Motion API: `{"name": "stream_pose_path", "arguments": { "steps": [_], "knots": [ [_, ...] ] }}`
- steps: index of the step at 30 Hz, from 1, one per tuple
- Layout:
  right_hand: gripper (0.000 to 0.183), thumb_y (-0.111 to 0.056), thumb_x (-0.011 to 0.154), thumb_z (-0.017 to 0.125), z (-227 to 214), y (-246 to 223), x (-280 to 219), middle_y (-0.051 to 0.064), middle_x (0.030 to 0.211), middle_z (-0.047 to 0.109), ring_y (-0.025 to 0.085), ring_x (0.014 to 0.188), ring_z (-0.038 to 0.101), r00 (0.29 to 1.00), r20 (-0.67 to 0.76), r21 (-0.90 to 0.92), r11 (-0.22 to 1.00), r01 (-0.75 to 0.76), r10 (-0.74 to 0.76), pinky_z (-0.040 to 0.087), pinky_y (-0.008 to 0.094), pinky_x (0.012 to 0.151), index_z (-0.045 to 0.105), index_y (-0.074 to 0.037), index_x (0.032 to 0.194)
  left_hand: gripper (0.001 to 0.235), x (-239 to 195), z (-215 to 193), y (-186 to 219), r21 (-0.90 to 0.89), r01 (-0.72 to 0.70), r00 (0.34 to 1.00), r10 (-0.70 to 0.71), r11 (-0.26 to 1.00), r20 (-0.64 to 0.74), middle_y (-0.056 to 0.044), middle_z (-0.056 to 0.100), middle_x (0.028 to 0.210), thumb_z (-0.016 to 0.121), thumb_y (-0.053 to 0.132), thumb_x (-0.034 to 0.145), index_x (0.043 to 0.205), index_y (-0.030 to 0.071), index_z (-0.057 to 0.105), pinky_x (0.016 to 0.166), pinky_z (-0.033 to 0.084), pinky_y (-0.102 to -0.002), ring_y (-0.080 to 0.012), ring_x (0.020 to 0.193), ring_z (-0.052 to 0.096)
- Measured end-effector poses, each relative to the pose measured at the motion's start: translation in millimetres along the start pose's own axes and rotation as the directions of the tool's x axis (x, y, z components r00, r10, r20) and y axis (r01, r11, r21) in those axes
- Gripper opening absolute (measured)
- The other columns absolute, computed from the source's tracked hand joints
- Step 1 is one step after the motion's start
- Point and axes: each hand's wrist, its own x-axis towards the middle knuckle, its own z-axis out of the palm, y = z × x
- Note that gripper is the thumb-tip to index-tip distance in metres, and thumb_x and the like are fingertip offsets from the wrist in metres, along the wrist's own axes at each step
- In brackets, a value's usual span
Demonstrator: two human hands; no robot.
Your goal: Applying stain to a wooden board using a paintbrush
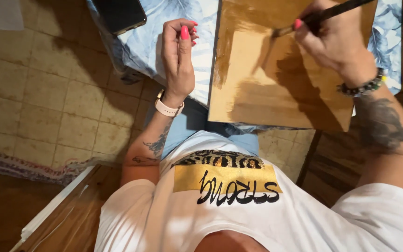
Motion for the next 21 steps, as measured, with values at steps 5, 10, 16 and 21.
{"name": "stream_pose_path", "arguments": {
  "steps": [5,10,16,21],
  "knots": [
    [0.009,-0.002,0.093,0.059,7,-21,20,0.012,0.072,0.056,0.02,0.057,0.048,0.999,-0.013,0.059,0.998,0.032,-0.031,0.037,0.031,0.048,0.059,0.005,0.086,0.022,0,0,3,0.014,-0.008,1.0,0.009,1.0,-0.008,-0.003,0.048,0.091,0.034,0.025,0.091,0.094,0.007,0.047,0.07,0.042,-0.022,-0.0106,0.077,0.049],
    [0.016,-0.006,0.095,0.051,26,-51,52,0.013,0.071,0.054,0.02,0.057,0.047,0.98,-0.097,0.305,0.932,0.198,-0.176,0.035,0.029,0.051,0.054,0.007,0.087,0.021,-1,-2,2,0.011,-0.009,1.0,0.009,1.0,-0.021,-0.004,0.049,0.091,0.035,0.024,0.091,0.094,0.007,0.047,0.07,0.043,-0.022,-0.0105,0.078,0.049],
    [0.015,-0.005,0.096,0.055,26,-37,28,0.014,0.076,0.054,0.021,0.062,0.049,0.991,-0.077,0.316,0.94,0.129,-0.11,0.037,0.029,0.053,0.054,0.008,0.09,0.018,-1,-1,-1,-0.01,0.004,1.0,-0.005,1.0,-0.007,-0.002,0.048,0.092,0.036,0.024,0.091,0.095,0.009,0.046,0.07,0.042,-0.021,-0.0094,0.078,0.048],
    [0.031,-0.021,0.099,0.053,-3,-16,-7,0.009,0.063,0.049,0.018,0.052,0.042,0.999,-0.007,0.039,0.998,-0.051,0.051,0.03,0.031,0.046,0.057,0.006,0.084,0.017,-2,-1,-2,-0.054,-0.014,1.0,0.014,0.998,-0.008,-0.003,0.047,0.092,0.037,0.021,0.091,0.097,0.008,0.046,0.07,0.044,-0.022,-0.0108,0.079,0.048]
  ]
}}
